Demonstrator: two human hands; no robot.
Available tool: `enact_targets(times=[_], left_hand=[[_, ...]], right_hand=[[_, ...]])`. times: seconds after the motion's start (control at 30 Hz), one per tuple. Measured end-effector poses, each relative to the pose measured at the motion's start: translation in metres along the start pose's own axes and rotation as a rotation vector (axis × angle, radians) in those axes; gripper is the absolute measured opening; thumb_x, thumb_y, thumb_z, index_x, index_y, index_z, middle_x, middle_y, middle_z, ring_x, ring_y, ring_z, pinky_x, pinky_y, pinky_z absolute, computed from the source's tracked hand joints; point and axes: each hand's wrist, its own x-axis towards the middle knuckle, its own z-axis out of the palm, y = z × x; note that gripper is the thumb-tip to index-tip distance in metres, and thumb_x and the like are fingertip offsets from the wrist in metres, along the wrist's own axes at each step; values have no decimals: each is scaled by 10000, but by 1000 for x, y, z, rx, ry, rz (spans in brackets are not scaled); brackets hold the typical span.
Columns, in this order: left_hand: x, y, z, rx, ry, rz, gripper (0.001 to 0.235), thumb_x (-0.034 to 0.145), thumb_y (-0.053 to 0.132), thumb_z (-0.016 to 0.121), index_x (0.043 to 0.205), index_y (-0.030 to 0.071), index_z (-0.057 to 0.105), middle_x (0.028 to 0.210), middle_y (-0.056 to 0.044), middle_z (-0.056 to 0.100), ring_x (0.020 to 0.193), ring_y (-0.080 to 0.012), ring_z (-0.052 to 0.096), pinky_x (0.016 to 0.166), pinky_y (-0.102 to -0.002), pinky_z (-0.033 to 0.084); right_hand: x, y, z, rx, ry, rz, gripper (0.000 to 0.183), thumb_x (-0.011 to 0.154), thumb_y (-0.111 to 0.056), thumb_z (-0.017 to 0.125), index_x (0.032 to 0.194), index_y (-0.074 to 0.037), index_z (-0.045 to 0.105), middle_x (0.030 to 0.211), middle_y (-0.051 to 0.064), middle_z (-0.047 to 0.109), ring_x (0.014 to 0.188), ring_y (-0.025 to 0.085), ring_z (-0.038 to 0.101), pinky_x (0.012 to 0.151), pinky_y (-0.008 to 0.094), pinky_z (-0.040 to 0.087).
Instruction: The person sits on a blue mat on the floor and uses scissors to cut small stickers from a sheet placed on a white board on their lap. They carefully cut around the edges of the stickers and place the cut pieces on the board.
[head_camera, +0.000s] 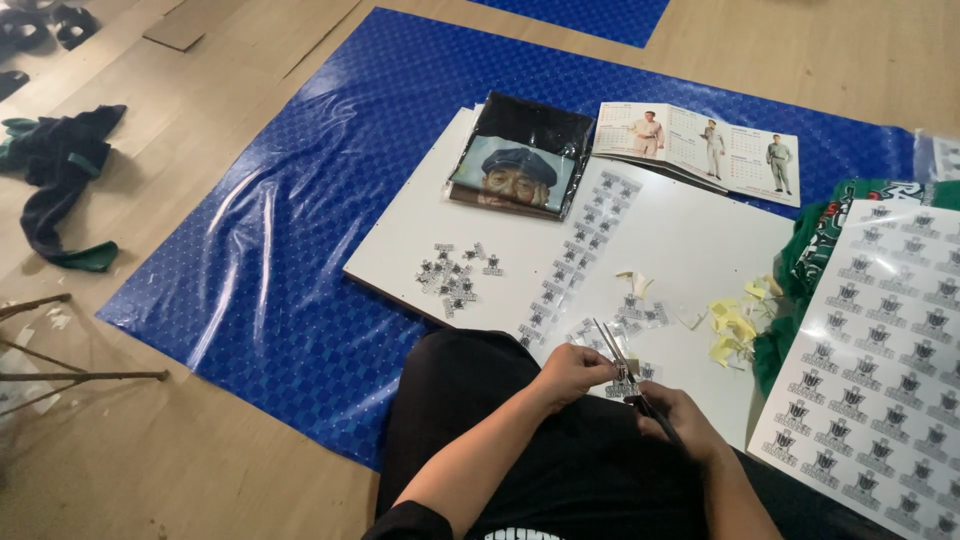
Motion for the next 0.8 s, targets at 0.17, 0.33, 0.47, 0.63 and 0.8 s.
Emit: enact_targets(times=[0.17,0.33,0.47,0.63,0.8], left_hand=[[-1,0,-2,17,-10,-5,152,909,169,725,790,75,732,533,11,468,448,-85,352,463,-266,341],[6,-7,-2,38,6,19,119,888,169,742,845,64,778,607,-13,570,509,-95,407,523,-280,391],[5,-6,-3,63,4,7,147,905,184,735,808,74,748,539,16,478,473,-92,350,509,-293,364],[2,-2,-5,116,3,9,182,912,237,732,890,63,778,550,-6,523,427,-97,359,455,-281,350],[1,-1,-6,122,14,-2,183,901,245,732,894,68,782,521,3,486,425,-102,349,462,-286,344]], right_hand=[[0,1,-2,-25,3,-17,411,796,-416,794,1013,-69,754,790,46,669,721,191,613,716,357,478],[0,1,-4,-66,5,14,498,764,-491,781,1042,-78,765,809,52,688,751,202,642,734,358,482],[1,10,-7,-77,-6,24,449,781,-475,784,1003,-85,749,745,33,633,684,185,590,696,348,462],[0,1,-6,-76,-3,63,447,762,-467,792,964,-71,750,766,63,659,695,207,612,705,363,479],[-2,1,-6,-63,0,81,441,760,-461,801,957,-74,725,761,53,629,679,197,604,678,346,481]])
